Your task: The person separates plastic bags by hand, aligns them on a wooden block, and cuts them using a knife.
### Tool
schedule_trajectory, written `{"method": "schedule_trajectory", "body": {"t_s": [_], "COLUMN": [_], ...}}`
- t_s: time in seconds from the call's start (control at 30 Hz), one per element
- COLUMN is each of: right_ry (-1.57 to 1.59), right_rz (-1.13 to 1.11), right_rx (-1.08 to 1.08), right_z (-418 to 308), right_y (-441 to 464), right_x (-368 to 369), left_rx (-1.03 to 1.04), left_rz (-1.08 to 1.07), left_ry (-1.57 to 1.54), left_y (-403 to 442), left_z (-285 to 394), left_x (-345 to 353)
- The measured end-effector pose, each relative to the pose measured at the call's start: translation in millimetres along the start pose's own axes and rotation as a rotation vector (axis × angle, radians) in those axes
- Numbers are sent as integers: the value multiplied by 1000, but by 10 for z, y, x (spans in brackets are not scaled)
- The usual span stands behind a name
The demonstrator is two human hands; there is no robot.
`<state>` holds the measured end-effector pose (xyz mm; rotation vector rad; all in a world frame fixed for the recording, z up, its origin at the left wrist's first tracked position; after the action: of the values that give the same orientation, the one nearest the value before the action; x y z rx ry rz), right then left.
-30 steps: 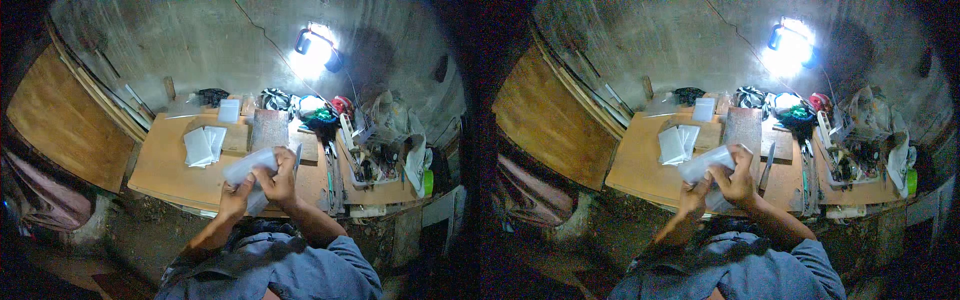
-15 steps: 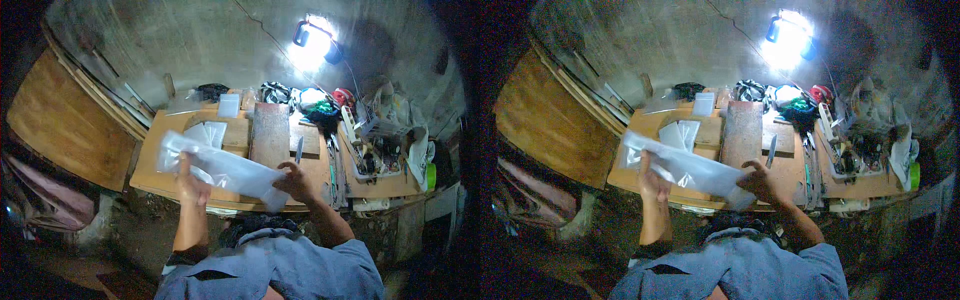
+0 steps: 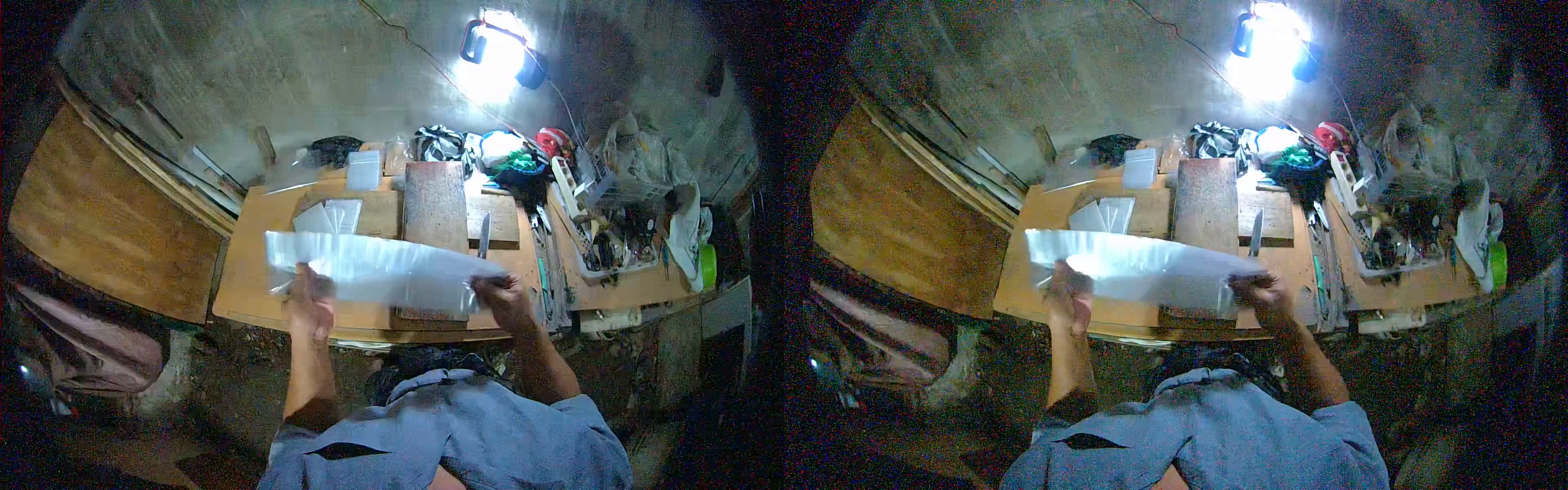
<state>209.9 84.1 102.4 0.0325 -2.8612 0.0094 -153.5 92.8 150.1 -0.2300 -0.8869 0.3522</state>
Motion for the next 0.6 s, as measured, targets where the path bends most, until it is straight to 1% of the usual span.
{"method": "schedule_trajectory", "body": {"t_s": [0.03, 0.1, 0.13, 0.17, 0.2, 0.23, 0.27, 0.3, 0.33, 0.37, 0.43, 0.47, 0.5, 0.53, 0.57, 0.6], "right_ry": [1, -124, -1, -2, -118, -235, 94, 92, 111, 128, 123, 120, 116, 95, 96, 77], "right_rz": [7, 3, -4, 2, -52, -108, -203, -200, -139, -80, -78, -78, -77, -35, -31, -8], "right_rx": [4, -55, -61, -57, -131, -204, -368, -363, -322, -281, -264, -254, -245, -71, -68, -65], "right_z": [-54, -224, -175, -176, -241, -286, -355, -355, -333, -310, -269, -249, -235, -91, -52, -20], "right_y": [1, -26, -50, -60, -59, -56, -50, -53, -47, -42, -56, -61, -60, -38, -16, 6], "right_x": [-89, -250, -381, -523, -607, -633, -584, -602, -655, -698, -584, -500, -466, -551, -561, -578], "left_rx": [29, 105, 168, 231, 194, 187, 137, 87, -102, -107, 20, -75, -78, -24, 31, -35], "left_rz": [-57, -167, -111, -56, -178, -177, -269, -361, -317, -315, -344, -300, -299, -298, -297, -199], "left_ry": [90, 264, 377, 489, 518, 517, 552, 585, 582, 580, 735, 701, 701, 841, 982, 1266], "left_y": [82, 234, 131, 33, -159, -112, -43, -53, -73, -68, -96, 62, 102, 139, 173, 74], "left_z": [-53, -160, -184, -185, -131, -142, -183, -207, -240, -283, -352, -507, -541, -556, -570, -452], "left_x": [-187, -560, -519, -463, -180, -262, -350, -276, -279, -239, -142, -350, -359, -344, -328, -110]}}
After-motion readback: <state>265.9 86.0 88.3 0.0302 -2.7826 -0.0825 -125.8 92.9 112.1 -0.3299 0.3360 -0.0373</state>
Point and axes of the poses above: each hand's wrist, its own y-axis towards the middle knuckle, its own x-axis out of the palm, z = x × y, the point moved 6 cm from there along y, towards the middle knuckle, and after that the axes turned 9 degrees about -x, right-handed, at the moved point
